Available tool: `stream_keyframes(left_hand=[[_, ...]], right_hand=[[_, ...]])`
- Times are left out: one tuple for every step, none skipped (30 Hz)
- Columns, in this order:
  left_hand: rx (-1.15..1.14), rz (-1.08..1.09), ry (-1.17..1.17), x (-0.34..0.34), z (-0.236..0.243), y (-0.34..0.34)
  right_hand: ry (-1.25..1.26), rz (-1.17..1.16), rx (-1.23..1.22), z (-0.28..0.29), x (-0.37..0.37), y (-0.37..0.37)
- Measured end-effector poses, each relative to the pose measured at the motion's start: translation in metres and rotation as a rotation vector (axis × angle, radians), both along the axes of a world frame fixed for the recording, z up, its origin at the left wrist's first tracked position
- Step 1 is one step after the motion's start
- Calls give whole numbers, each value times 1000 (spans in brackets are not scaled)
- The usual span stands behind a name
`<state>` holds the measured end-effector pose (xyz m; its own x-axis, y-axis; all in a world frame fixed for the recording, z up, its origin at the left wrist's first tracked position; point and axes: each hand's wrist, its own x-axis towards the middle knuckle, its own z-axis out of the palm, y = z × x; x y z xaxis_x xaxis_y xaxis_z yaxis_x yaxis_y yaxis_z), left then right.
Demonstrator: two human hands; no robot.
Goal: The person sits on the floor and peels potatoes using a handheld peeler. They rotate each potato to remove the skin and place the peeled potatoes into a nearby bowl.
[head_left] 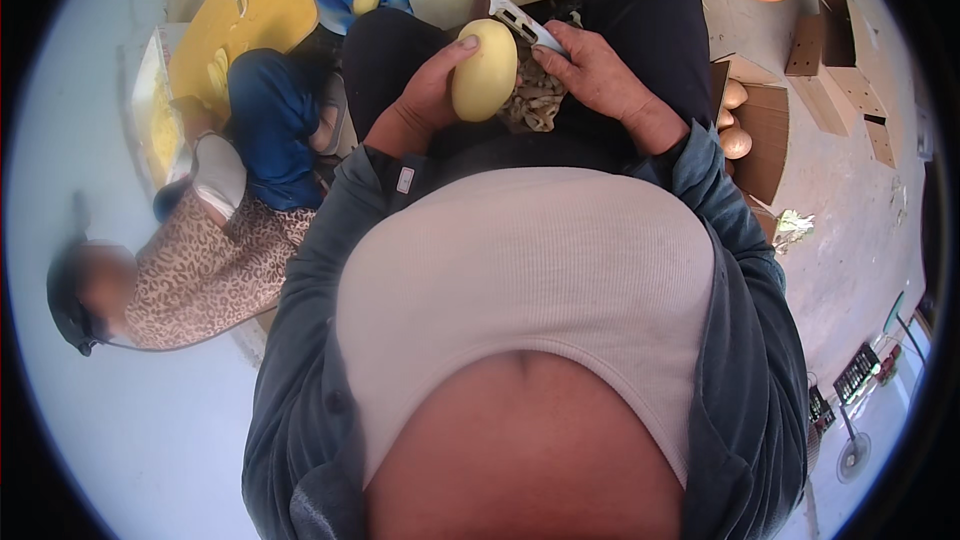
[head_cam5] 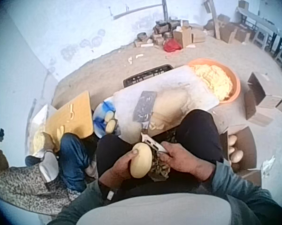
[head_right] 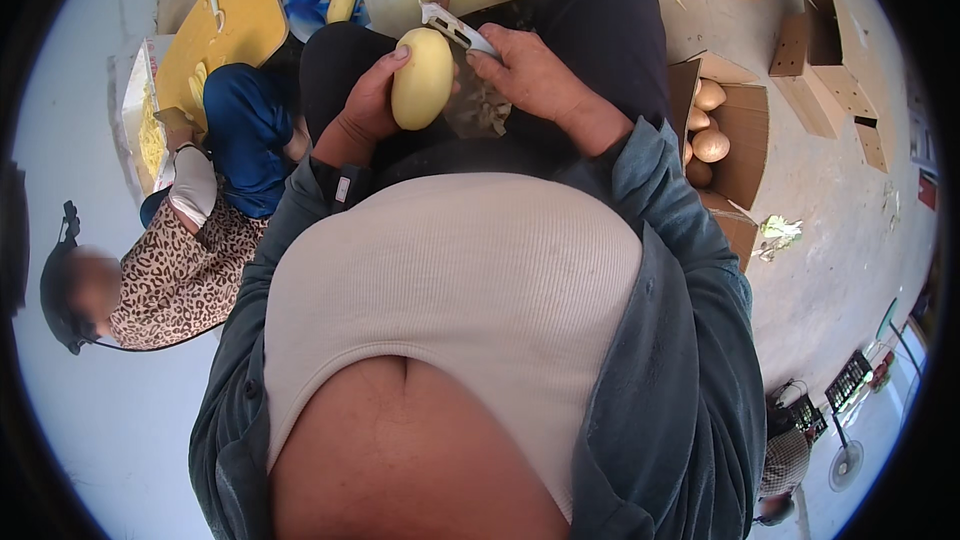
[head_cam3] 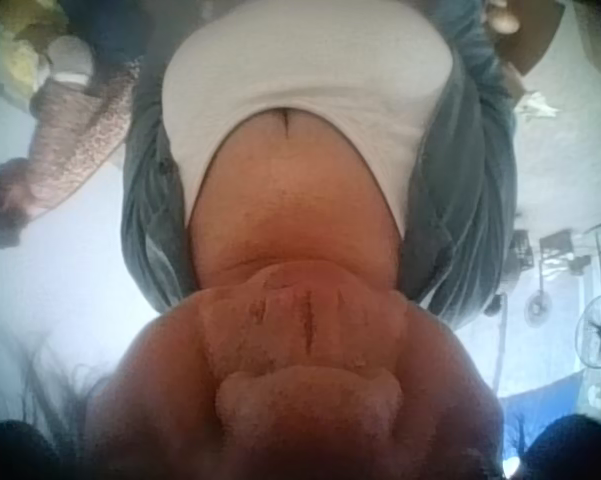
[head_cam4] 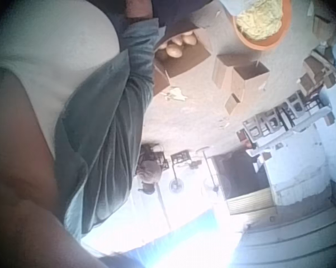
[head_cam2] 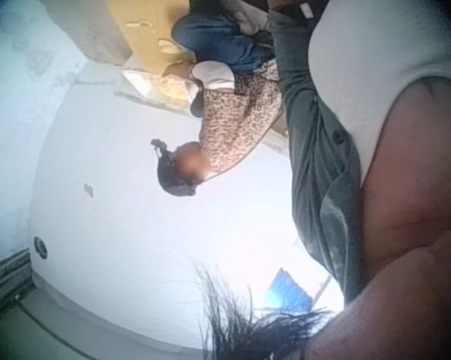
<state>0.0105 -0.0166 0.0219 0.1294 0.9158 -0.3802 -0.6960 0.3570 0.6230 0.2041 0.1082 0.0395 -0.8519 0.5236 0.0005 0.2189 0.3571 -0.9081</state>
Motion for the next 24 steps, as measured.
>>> stream_keyframes(left_hand=[[-2,1,1,0,0,0],[-3,1,2,0,-1,0],[-5,2,3,0,-1,1],[-10,4,1,0,-1,1],[-15,5,-1,1,0,1],[-21,7,-3,1,0,1],[-14,0,-5,1,0,1],[-8,-7,-8,0,0,1],[0,-16,-11,0,0,2],[-6,-14,-11,0,-1,2],[-11,-12,-10,0,-1,2],[-16,-10,-10,0,-2,2],[-20,-10,-12,0,-2,2],[-25,-11,-14,0,-2,1],[-30,-11,-17,1,-1,1],[-27,-16,-18,0,-1,1],[-24,-21,-19,0,-1,1],[-20,-26,-20,-1,-2,1],[-19,-25,-22,-1,-2,1],[-18,-24,-24,-1,-3,1],[-18,-22,-27,-1,-4,1],[-17,-25,-18,-1,-4,1],[-15,-28,-8,-1,-4,1],[-12,-32,2,-1,-4,1]], right_hand=[[-2,3,2,-1,0,1],[-3,6,5,-3,0,1],[2,5,3,-4,0,1],[7,3,1,-4,0,1],[12,2,-1,-5,0,1],[13,3,5,-5,0,1],[13,4,10,-5,0,2],[14,5,16,-5,0,2],[-1,12,1,-5,0,2],[-15,18,-14,-4,0,1],[-29,24,-29,-4,0,1],[-35,23,-29,-4,0,1],[-40,22,-30,-4,0,1],[-45,21,-30,-4,0,1],[-39,25,-15,-4,0,1],[-34,30,-1,-4,0,2],[-28,35,13,-5,0,2],[-17,34,20,-6,0,2],[-5,34,26,-7,0,2],[6,34,33,-8,0,2],[-1,34,37,-8,0,2],[-8,34,42,-8,0,2],[-15,34,46,-7,0,2],[-19,32,36,-6,0,1]])
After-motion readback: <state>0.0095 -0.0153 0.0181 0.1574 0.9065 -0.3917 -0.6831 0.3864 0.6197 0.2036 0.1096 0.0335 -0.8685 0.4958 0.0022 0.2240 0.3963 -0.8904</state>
